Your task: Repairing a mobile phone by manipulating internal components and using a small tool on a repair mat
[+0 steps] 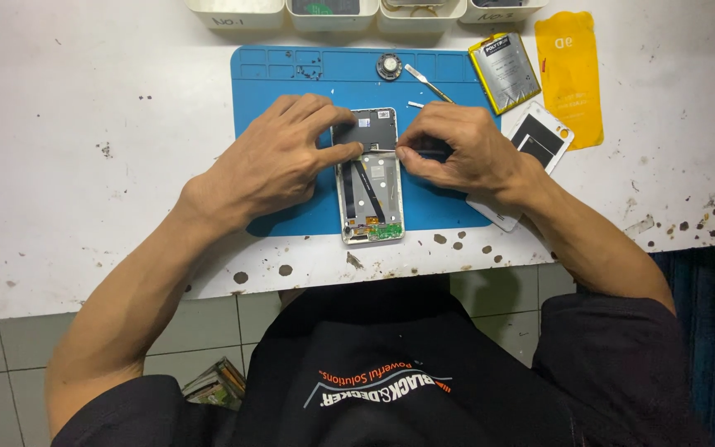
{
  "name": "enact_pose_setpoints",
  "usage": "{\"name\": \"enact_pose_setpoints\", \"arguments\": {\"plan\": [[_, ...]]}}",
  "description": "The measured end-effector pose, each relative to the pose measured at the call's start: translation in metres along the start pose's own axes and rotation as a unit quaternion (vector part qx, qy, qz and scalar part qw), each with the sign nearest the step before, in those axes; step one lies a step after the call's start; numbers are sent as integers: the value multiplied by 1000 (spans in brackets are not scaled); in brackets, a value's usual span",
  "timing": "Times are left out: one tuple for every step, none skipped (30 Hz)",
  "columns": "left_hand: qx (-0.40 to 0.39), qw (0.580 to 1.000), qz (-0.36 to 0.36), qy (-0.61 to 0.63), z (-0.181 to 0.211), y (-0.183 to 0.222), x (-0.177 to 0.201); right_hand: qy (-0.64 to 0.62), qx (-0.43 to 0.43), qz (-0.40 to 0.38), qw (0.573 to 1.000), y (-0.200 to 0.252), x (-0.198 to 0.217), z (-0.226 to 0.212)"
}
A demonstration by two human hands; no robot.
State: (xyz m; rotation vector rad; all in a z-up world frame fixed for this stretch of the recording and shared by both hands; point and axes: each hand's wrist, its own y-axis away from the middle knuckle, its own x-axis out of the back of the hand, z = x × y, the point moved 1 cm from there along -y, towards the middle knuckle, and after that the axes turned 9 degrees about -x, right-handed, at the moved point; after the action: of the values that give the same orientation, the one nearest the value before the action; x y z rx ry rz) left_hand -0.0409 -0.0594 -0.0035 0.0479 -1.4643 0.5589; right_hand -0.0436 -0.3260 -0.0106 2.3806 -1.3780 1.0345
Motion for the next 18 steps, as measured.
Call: {"name": "enact_pose_setpoints", "arguments": {"plan": [[0,1000,0,0,0,0,0,0,0,0,1000,0,0,0],[0,1000,1,-5,0,0,0,1,-2,-1,1000,0,0,0],[0,1000,2,-9,0,0,-1,1,-4,-3,1000,0,0,1],[0,1000,1,-9,0,1,-1,1,-4,-3,1000,-1,1,0],[1,1000,0,-10,0,1,-1,0,-4,-4,1000,-1,1,0],[1,1000,0,-13,-1,1,-1,1,-3,-5,1000,-1,1,-1],[1,1000,0,-14,0,0,3,1,-2,-4,1000,-2,2,-1],[0,1000,-4,-15,2,-1,7,-1,1,-8,1000,-2,2,-1],[-1,1000,-7,-17,4,-3,10,-3,5,-11,1000,-2,2,-1],[-2,1000,-8,-17,3,-2,8,-4,4,-11,1000,-2,2,-1],[-2,1000,-4,-22,3,-1,5,-3,6,-5,1000,-1,1,-1],[-3,1000,-1,-27,3,0,2,-2,7,0,1000,-1,0,0],[-3,1000,-2,-27,3,0,1,-2,7,1,1000,0,0,1],[-5,1000,1,-28,2,0,-1,-1,6,2,1000,1,1,2],[-6,1000,3,-29,2,0,-2,-1,5,3,1000,2,1,4],[-7,1000,3,-29,2,0,0,0,4,4,1000,2,2,5],[-5,1000,-4,-27,3,-1,2,3,6,10,1000,2,2,7],[-3,1000,-11,-25,3,-1,4,6,7,16,1000,3,2,9]]}}
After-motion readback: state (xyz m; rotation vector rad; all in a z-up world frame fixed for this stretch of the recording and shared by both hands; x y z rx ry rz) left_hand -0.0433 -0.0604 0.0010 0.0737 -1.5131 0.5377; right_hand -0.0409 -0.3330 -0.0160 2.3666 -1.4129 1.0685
